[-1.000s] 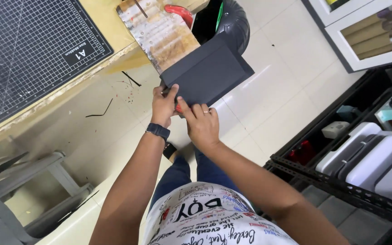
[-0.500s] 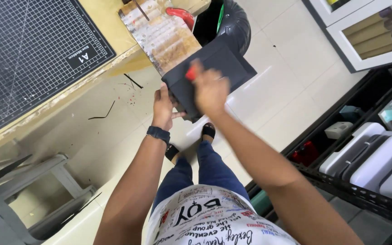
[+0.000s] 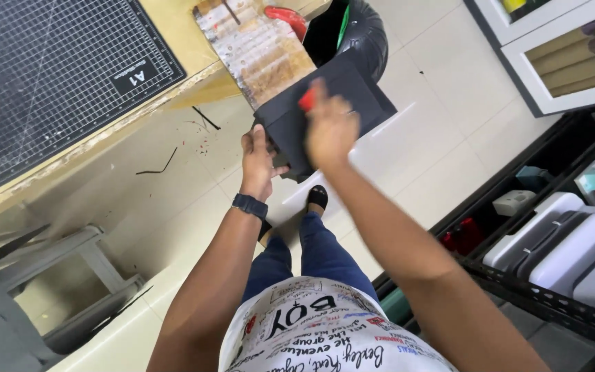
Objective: Applying and smoothing a black adhesive sheet onto a box using a roller and a scraper.
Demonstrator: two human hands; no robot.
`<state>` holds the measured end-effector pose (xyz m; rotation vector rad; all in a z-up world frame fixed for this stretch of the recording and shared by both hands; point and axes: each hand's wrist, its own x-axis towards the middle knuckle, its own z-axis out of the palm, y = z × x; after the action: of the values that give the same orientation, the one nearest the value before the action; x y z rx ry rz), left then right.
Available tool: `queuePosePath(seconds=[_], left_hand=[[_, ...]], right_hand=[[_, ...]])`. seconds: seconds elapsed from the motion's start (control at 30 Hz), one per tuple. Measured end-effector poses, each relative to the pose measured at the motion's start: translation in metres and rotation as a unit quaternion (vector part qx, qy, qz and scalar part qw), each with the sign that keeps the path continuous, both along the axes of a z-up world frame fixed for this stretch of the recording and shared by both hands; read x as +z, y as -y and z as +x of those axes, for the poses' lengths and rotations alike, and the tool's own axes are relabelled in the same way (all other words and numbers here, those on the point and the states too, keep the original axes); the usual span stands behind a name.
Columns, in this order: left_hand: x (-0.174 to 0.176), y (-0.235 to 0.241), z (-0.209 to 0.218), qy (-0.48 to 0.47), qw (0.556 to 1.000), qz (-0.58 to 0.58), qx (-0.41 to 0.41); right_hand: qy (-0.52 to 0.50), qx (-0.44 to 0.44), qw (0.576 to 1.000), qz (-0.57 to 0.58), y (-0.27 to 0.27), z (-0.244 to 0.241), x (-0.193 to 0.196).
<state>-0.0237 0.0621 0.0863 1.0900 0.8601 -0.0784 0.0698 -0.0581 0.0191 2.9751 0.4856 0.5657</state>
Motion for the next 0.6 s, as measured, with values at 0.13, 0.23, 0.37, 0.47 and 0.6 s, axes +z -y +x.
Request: queuePosePath(seconds=[0.13,0.23,0.37,0.47,0.6], left_hand=[[-0.037,-0.002,0.001,-0.005,1.000,0.005,0.015],[-0.018,-0.002,-0.003,0.009,1.000,0.000,-0.001],[-0.032,-0.002,-0.006,0.012,1.000,-0.001,0.013],[-0.060,-0.004,-0.002,0.009,1.000,0.000,0.024],[-0.034,-0.007,-0.007,0.024,0.999,-0.023,0.015]], right_hand=[[-0.014,0.128,0.989,0.071,-0.011,-0.029,0.000],[0.003,0.046,0.999,0.013,0.020,0.013,-0.009],[-0.012,0.040,0.998,0.041,-0.010,-0.026,-0.001],[-0.038,0.109,0.992,0.048,-0.026,-0.046,0.005],[0.000,0.057,0.998,0.022,0.025,0.014,0.006]])
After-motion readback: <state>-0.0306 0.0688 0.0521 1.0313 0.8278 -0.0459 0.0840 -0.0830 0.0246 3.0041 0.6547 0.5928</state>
